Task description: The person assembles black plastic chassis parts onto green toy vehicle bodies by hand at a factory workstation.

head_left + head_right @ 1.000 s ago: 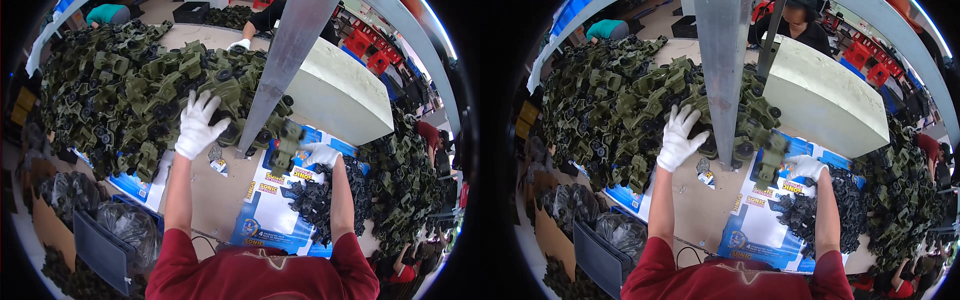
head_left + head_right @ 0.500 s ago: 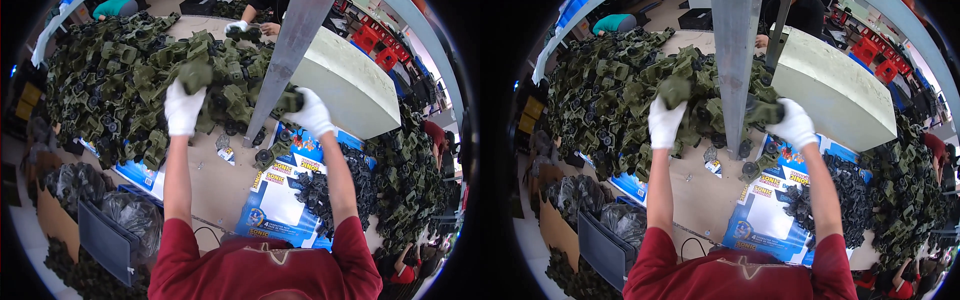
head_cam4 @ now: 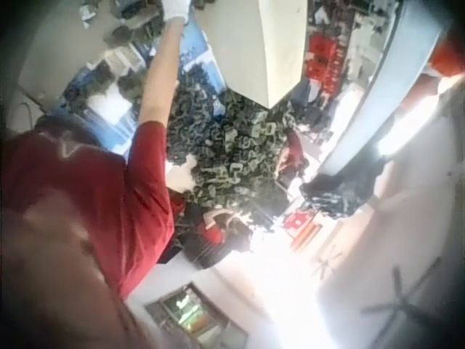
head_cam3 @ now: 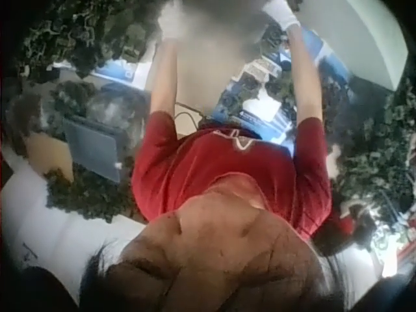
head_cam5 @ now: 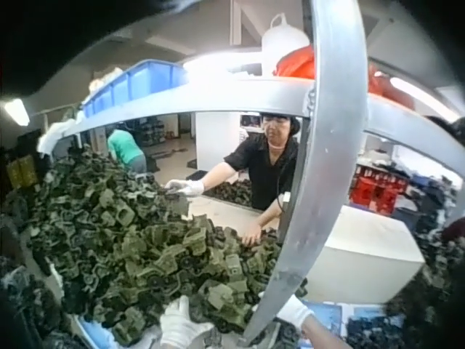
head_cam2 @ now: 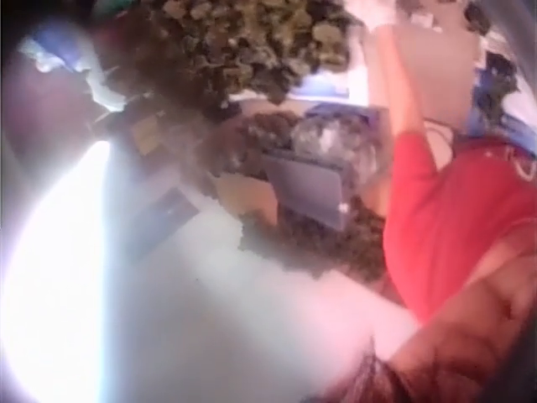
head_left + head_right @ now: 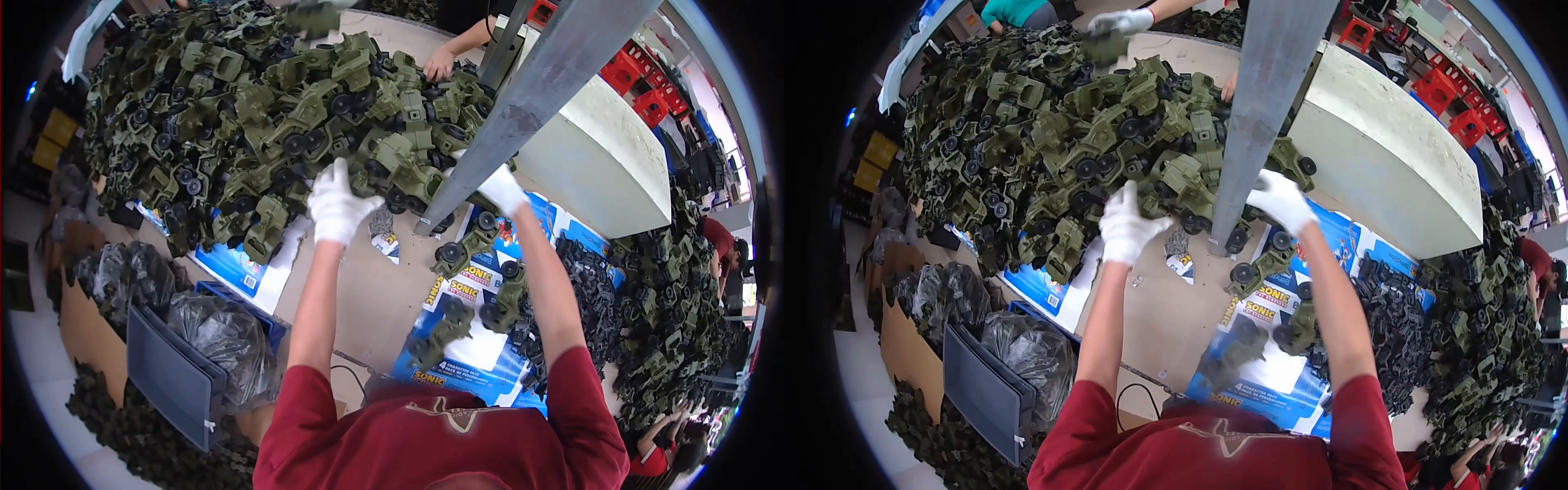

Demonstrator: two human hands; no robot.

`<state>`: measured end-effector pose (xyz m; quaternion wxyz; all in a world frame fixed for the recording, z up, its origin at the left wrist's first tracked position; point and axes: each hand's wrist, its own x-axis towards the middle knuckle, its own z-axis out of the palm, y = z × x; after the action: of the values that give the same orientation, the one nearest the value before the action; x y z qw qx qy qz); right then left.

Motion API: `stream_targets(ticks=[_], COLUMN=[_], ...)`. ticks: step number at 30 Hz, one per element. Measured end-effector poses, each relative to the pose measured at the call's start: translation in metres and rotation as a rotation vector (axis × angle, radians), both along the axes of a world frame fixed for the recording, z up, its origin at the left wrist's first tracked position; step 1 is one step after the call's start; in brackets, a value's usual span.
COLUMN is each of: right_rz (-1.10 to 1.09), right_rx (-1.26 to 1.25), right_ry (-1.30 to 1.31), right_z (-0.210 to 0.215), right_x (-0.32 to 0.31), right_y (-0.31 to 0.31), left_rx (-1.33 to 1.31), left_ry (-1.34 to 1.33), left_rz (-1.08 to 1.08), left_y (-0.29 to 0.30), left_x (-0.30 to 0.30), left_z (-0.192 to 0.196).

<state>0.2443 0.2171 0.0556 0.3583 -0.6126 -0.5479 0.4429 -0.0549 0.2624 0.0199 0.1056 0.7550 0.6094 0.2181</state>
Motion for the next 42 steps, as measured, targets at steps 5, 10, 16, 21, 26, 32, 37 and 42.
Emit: stream_targets(ticks=[5, 10, 16, 21, 26, 32, 37, 42], right_rz=[0.411, 0.322, 0.191, 0.456, -0.205, -0.11, 0.181, -0.35], right_rx=[-0.161, 0.298, -0.316, -0.505, 0.265, 0.095, 0.685, 0.256], right_ry=[-0.931, -0.443, -0.222, -1.041, -0.622, -0.144, -0.414, 0.468], right_z=[0.004, -0.033, 0.019, 0.025, 0.048, -0.013, -0.029, 0.002], right_x=[-0.093, 0.019, 0.075, 0.067, -0.013, -0.058, 0.039, 0.089], right_y=[0.076, 0.05, -0.072, -0.055, 0.06, 0.103, 0.057, -0.013], left_rx=[-0.279, -0.205, -0.448, 0.376, 0.09, 0.2, -0.399, -0.842], left_ry=[0.197, -0.195, -0.403, 0.22, 0.365, -0.015, 0.169, -0.476], left_rz=[-0.003, 0.073, -0.405, 0.01, 0.152, 0.276, -0.155, -0.359], left_y=[0.029, -0.043, -0.112, 0.041, 0.092, -0.048, -0.157, -0.129], left_x=[0.013, -0.005, -0.066, -0.074, -0.074, -0.042, -0.031, -0.053], left_z=[-0.014, 0.0, -0.026, 0.077, 0.056, 0.009, -0.048, -0.034])
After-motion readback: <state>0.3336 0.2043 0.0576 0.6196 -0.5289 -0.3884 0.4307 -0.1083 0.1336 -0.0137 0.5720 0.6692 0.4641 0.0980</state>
